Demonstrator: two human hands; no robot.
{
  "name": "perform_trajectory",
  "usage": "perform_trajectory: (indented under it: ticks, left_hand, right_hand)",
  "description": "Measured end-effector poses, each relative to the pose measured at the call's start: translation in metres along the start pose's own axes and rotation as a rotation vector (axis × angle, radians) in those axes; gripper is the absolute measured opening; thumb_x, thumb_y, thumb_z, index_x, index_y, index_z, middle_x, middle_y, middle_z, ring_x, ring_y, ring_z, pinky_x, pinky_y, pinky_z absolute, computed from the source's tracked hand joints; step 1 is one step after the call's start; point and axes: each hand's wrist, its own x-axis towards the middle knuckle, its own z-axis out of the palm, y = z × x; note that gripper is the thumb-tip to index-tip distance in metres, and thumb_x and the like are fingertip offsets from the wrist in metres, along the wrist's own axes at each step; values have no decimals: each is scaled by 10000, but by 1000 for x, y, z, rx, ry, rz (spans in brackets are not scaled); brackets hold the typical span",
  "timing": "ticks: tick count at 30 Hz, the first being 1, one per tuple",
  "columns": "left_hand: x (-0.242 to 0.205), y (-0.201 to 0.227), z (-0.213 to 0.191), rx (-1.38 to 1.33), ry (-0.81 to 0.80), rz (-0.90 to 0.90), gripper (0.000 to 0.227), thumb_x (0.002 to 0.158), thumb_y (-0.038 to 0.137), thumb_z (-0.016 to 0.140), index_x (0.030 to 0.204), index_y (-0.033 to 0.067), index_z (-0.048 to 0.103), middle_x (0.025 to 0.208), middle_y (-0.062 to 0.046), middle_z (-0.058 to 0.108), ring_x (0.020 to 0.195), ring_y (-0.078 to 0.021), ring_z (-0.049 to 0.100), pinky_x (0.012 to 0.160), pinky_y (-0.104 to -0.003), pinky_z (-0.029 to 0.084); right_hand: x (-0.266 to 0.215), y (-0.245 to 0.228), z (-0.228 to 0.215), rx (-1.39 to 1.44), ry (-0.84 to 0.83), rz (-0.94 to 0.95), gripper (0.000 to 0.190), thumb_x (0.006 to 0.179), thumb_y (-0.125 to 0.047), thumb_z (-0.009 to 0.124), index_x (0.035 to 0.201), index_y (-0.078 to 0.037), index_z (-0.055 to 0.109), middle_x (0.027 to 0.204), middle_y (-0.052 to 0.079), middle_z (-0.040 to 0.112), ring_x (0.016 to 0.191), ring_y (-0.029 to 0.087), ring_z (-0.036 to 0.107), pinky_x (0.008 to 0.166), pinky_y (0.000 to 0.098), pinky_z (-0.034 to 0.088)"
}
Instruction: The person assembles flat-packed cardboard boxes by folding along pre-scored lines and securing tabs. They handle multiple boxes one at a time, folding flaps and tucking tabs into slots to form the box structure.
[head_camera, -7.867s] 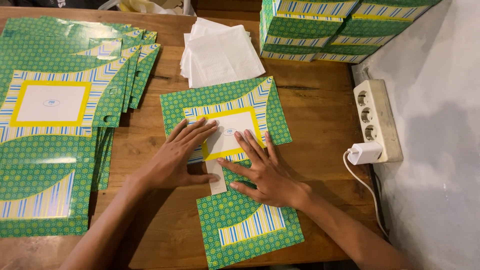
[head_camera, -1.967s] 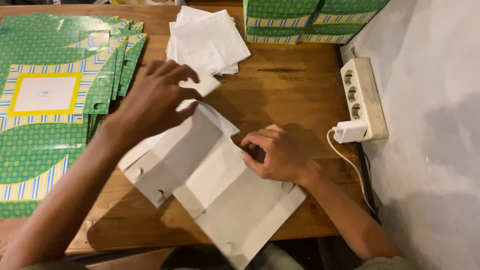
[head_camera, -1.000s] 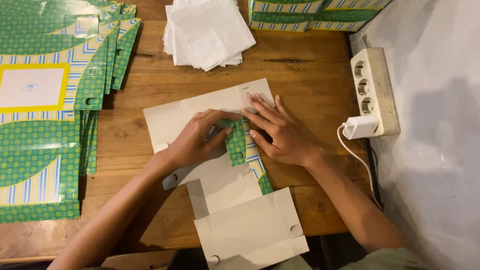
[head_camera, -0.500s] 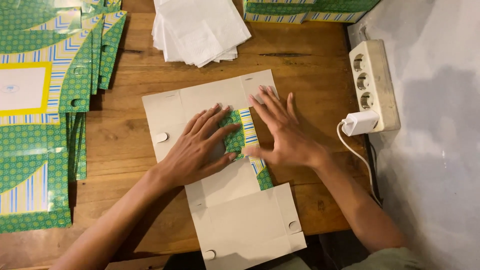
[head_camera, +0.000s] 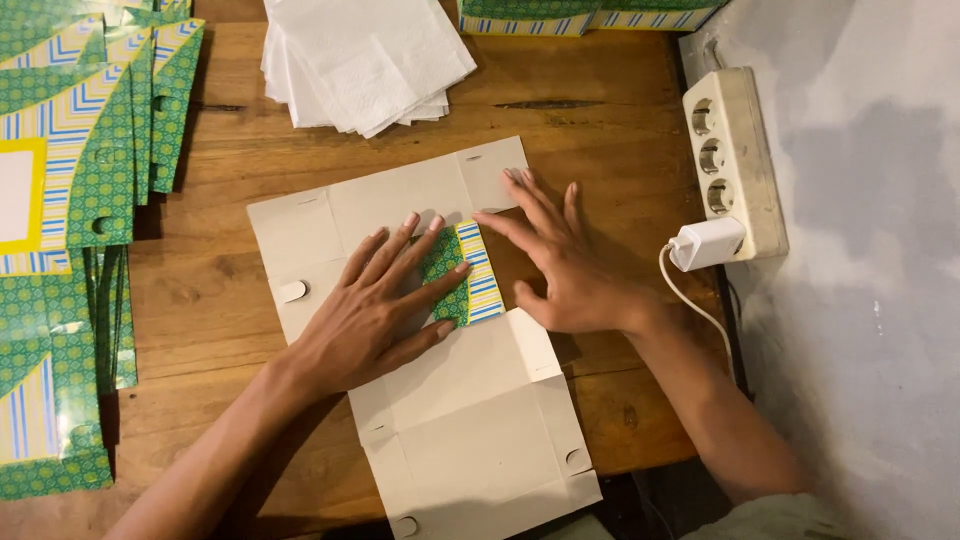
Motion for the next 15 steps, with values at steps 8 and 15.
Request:
perform_trajectory:
  ticks: [8, 15]
  left_hand:
    - [-3, -2, 0, 12, -36, -7, 575, 1015, 524, 465, 1528, 264, 482, 1642, -180, 322, 1548, -387, 180, 1221, -551, 118]
    - [-3, -4, 1, 46, -40, 10, 582, 1005, 515, 465, 1538, 279, 465, 1655, -157, 307, 1552, -366, 182, 1225, -551, 113]
  right_hand:
    - [6, 4, 12, 31, 51, -42, 894, 815, -451, 714, 1565, -134, 344, 1652, 252, 138, 1543, 437, 47, 1098, 769, -87]
    - [11, 5, 21, 19, 128, 25, 699, 925, -458, 646, 1515, -157, 423, 1633, 212, 234, 1533, 415, 155, 1119, 764, -10]
